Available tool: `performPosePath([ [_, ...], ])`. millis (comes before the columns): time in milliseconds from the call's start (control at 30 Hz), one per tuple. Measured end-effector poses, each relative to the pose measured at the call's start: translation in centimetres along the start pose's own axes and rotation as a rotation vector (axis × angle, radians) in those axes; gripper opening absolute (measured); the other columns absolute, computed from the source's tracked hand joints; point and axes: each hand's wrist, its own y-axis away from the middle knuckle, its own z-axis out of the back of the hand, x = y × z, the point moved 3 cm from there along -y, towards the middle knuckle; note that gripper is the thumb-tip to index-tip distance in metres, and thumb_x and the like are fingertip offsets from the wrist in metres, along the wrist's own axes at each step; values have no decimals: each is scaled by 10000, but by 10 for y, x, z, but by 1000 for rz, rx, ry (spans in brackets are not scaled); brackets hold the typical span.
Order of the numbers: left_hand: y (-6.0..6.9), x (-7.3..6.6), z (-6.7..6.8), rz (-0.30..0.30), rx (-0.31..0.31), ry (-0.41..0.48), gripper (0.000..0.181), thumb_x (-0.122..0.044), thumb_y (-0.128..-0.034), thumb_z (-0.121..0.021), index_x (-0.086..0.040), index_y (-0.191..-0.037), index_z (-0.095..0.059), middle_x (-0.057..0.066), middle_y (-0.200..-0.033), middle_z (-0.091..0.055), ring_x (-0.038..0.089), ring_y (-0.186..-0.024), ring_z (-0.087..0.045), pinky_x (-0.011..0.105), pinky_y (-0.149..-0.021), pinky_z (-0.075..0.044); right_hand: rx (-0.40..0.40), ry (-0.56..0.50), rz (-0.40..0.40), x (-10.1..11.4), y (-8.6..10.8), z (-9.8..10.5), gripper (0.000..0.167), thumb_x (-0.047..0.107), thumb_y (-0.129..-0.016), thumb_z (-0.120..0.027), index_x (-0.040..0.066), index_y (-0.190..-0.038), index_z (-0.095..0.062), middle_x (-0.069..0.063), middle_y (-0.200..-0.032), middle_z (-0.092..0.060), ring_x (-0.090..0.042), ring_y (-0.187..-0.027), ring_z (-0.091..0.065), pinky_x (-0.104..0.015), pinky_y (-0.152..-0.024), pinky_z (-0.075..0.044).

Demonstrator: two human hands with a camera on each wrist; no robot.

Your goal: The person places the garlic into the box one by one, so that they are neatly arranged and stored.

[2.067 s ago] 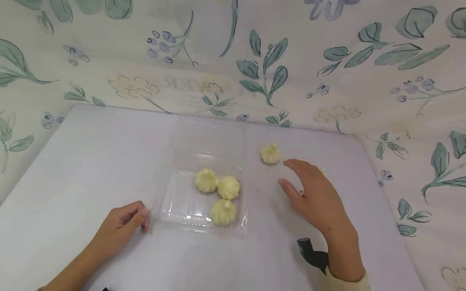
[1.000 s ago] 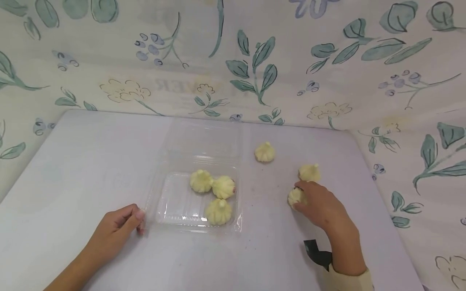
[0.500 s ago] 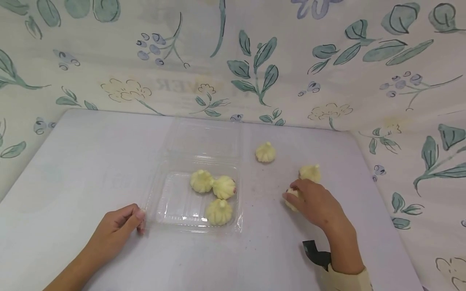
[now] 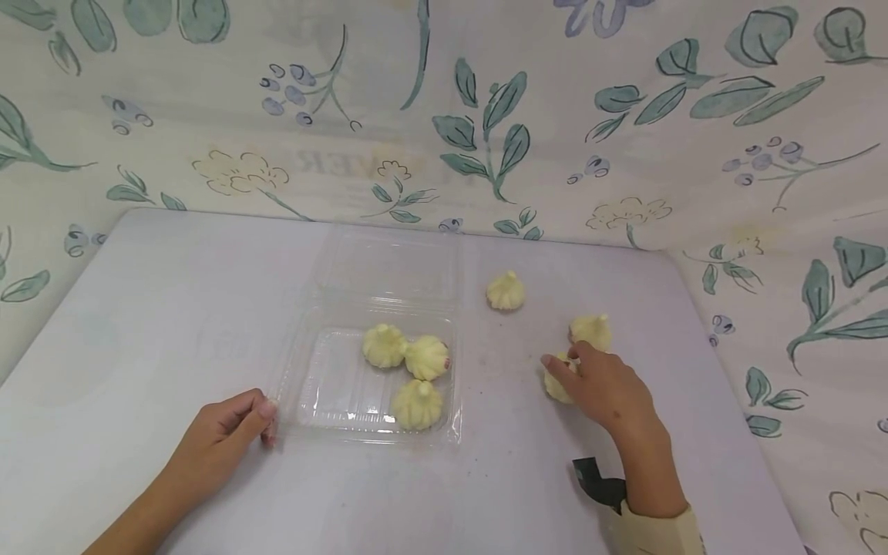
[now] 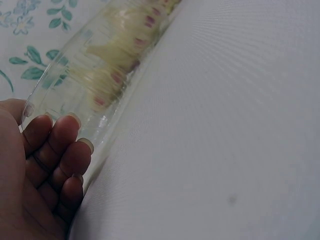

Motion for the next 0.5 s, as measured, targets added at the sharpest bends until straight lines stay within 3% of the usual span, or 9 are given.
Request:
performPosePath([
  [200, 0, -1, 0, -9, -5, -6, 339, -98, -1079, -584, -240, -772, -556, -104, -701, -631, 129, -681, -596, 260, -667, -468, -3, 4, 4, 0, -2, -2, 824, 705, -1028, -441, -23, -1405, -520, -234, -1145, -685, -303, -889, -653, -434, -642, -511],
  [400, 0, -1, 0, -13, -4, -3, 337, -93, -1080, -579, -234, -775, -558, -100, -703, -630, 130, -678, -597, 264, -664, -476, -37, 18, 12, 2, 0, -2, 865, 702, -1027, -449, -42, -1466, -487, -326, -1314, -629, -485, -1146, -635, -573, -771, -546],
  [500, 0, -1, 0, -10, -4, -8, 337, -97, -1082, -578, -232, -774, -559, -102, -703, -629, 130, -679, -598, 266, -669, -477, -49, 12, 21, 3, 1, -2, 852, 687, -1031, -465, -36, -1482, -476, -324, -1358, -607, -512, -1215, -598, -614, -824, -533],
])
